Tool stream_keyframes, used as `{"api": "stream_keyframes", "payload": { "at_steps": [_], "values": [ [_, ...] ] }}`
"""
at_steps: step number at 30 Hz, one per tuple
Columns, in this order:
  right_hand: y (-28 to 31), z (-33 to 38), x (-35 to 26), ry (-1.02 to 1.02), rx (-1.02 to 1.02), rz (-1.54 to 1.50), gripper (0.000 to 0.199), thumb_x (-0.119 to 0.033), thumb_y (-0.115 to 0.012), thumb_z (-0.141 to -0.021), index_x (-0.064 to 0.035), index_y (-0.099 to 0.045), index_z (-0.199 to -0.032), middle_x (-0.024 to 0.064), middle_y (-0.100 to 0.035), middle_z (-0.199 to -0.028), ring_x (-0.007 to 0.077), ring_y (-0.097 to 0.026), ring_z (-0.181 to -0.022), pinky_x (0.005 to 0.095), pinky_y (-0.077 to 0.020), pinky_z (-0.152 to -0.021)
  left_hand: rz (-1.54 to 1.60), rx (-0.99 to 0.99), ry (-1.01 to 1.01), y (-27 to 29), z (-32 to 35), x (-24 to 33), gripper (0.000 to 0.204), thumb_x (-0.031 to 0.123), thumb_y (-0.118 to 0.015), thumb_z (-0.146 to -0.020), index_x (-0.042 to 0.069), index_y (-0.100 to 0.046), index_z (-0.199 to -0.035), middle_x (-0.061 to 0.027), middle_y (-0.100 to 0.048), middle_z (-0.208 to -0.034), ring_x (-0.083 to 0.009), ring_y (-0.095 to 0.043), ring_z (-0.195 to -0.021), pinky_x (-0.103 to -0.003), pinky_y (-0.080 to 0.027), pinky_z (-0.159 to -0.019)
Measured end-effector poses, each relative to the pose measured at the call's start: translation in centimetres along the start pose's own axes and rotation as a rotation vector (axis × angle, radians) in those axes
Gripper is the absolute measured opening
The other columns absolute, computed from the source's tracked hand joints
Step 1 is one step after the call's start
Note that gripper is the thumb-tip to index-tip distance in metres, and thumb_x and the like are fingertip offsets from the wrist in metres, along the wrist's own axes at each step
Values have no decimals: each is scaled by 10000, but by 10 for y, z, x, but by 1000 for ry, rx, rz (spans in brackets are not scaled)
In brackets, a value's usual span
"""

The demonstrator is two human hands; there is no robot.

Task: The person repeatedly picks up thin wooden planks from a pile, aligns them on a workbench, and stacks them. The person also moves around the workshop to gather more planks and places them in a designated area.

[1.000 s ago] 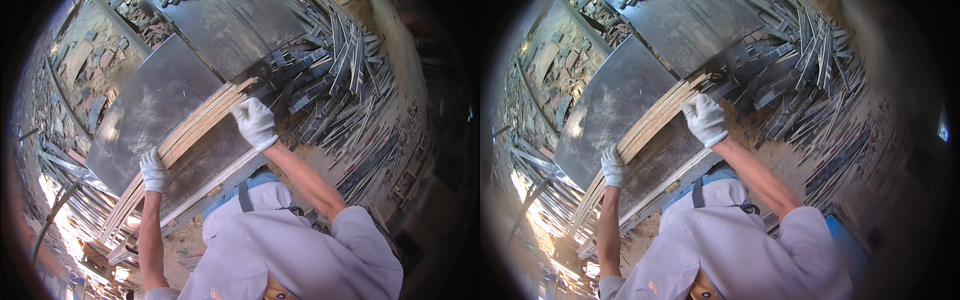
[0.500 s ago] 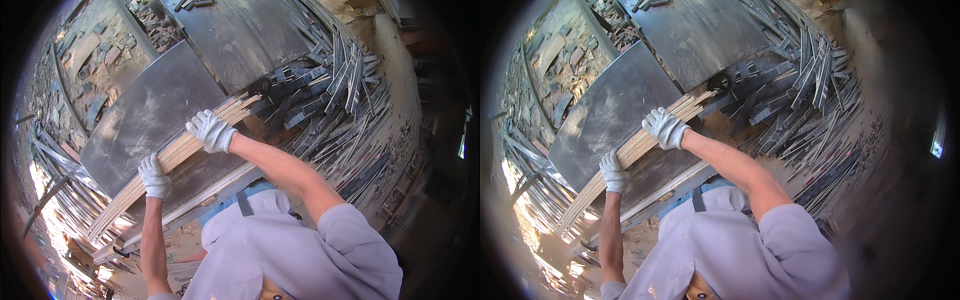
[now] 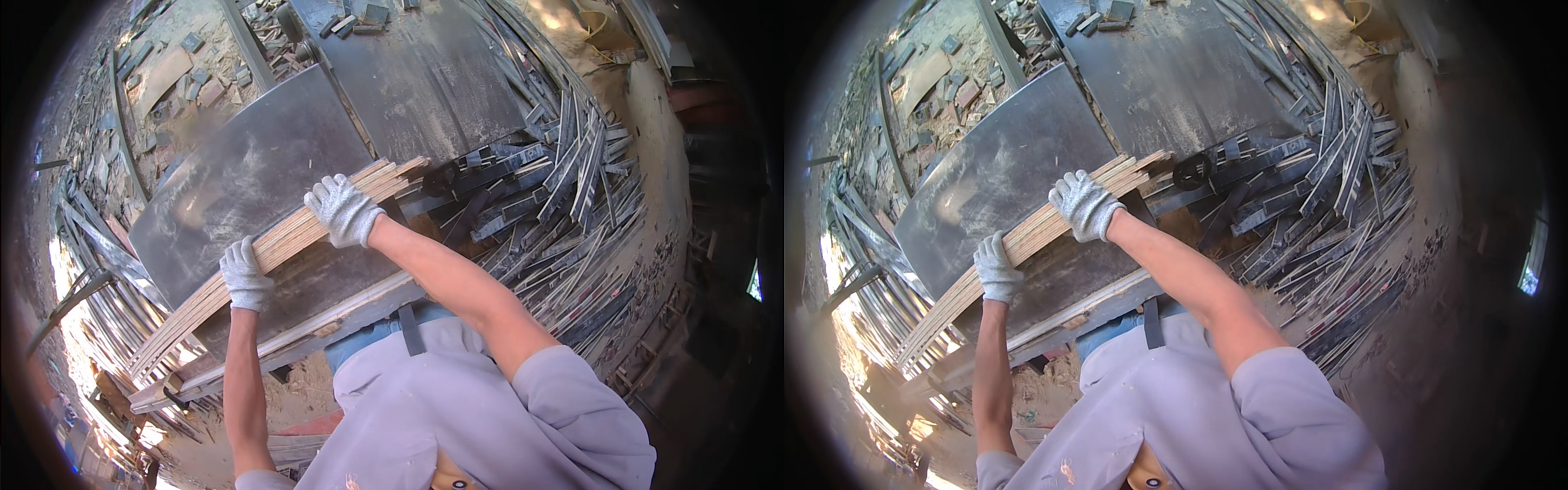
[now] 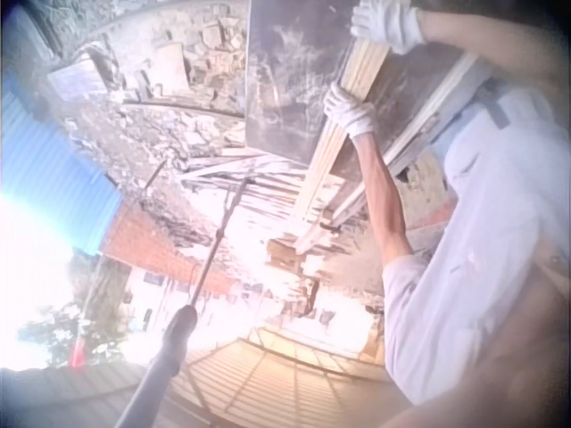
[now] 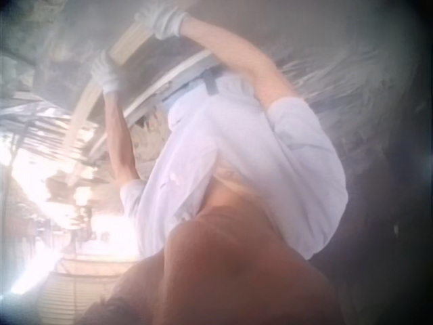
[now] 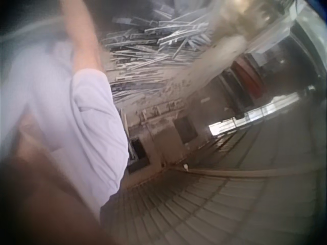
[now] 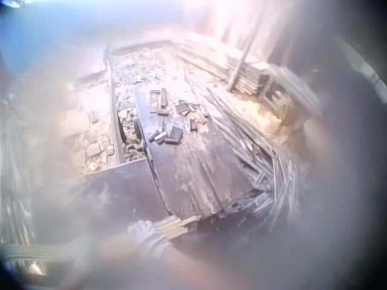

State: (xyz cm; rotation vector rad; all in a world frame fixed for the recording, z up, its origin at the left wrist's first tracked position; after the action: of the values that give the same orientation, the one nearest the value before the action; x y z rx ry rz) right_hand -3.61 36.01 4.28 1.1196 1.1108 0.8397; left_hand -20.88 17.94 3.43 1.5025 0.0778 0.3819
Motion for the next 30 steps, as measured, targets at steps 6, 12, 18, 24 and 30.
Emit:
{"api": "stream_keyframes", "payload": {
  "at_steps": [6, 12, 18, 24, 30],
  "values": [
    [12, -50, 21, -5, -38, 13, 602, -396, -772, -763, -11, -613, -1198, 187, -625, -1120, 321, -593, -1075, 467, -439, -931, -40, -52, 51, 8, -45, -30, 805, 100, -820, -567, 74, -498, -1305, -158, -550, -1149, -374, -554, -1108, -503, -428, -918],
    [24, -103, 46, -8, -31, 63, 642, -442, -789, -765, -13, -608, -1207, 189, -629, -1136, 324, -594, -1092, 473, -438, -958, -39, -22, 37, 17, -100, -64, 810, 99, -818, -566, 93, -496, -1310, -159, -555, -1171, -381, -558, -1130, -503, -430, -942],
    [31, -145, 67, -10, -5, 69, 623, -424, -783, -764, -15, -610, -1202, 189, -629, -1142, 322, -594, -1093, 474, -437, -960, -46, -21, 46, 23, -141, -88, 807, 95, -800, -565, 93, -493, -1311, -161, -555, -1188, -385, -559, -1141, -509, -432, -946],
    [32, -174, 81, -3, -19, 52, 716, -421, -817, -730, 5, -605, -1264, 197, -634, -1142, 332, -597, -1078, 473, -444, -963, -53, -33, 51, 20, -167, -108, 811, 86, -776, -551, 87, -491, -1310, -166, -553, -1178, -385, -557, -1118, -510, -429, -943],
    [34, -178, 86, -21, -24, -3, 748, -434, -840, -717, 6, -602, -1274, 195, -631, -1136, 335, -585, -1095, 469, -444, -961, -48, -24, 36, 20, -172, -111, 805, 79, -769, -553, 81, -492, -1309, -171, -557, -1159, -390, -552, -1109, -506, -428, -955]
  ]
}}
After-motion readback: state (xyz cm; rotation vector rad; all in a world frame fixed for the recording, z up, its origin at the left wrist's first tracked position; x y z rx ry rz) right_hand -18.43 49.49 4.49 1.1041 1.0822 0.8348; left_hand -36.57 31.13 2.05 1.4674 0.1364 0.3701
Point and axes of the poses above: each hand's wrist, its own z-axis away from the middle knuckle, its own y-axis out of the back of the hand, x = y × z, the point moved 6 cm from there along -z, towards the middle knuckle
